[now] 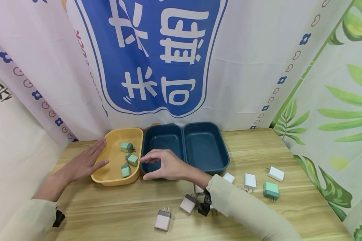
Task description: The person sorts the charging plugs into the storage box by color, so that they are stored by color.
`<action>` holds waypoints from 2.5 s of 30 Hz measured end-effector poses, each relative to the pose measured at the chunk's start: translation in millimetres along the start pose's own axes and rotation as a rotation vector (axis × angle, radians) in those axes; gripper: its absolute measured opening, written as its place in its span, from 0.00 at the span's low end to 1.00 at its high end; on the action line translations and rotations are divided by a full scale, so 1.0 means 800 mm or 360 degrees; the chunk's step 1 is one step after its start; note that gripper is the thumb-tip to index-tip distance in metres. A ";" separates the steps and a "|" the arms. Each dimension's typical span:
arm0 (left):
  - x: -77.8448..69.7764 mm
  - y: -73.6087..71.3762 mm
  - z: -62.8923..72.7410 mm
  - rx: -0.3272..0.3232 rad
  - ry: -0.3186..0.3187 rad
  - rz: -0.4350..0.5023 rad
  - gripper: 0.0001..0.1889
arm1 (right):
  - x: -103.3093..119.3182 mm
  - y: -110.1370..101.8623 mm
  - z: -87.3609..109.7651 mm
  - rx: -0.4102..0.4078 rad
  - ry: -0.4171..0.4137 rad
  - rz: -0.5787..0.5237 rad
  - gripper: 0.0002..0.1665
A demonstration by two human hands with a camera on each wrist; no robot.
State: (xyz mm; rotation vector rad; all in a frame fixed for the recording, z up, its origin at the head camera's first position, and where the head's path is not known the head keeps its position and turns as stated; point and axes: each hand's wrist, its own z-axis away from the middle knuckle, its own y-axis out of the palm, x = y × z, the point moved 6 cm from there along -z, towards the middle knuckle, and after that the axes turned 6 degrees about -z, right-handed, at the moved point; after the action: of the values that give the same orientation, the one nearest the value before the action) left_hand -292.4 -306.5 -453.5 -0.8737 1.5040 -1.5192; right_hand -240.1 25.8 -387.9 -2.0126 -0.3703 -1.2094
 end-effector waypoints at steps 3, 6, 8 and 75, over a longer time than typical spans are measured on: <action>0.000 0.000 0.001 -0.0001 -0.0001 0.0005 0.48 | 0.000 -0.006 0.008 0.0017 0.0009 0.0050 0.29; 0.000 -0.001 0.001 0.0000 -0.0002 0.0005 0.48 | 0.000 -0.012 0.016 0.0037 0.0027 0.0093 0.29; 0.000 -0.001 0.001 0.0000 -0.0002 0.0005 0.48 | 0.000 -0.016 0.021 0.0050 0.0034 0.0111 0.29; -0.002 0.000 -0.001 0.0034 -0.0013 0.0012 0.48 | -0.035 -0.189 0.272 -0.0020 0.0193 0.0242 0.33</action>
State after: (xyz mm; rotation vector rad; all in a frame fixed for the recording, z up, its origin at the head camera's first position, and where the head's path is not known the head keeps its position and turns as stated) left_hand -292.1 -304.6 -453.0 -0.8602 1.4811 -1.5220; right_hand -204.0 289.5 -403.5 -1.9295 -0.1474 -1.2334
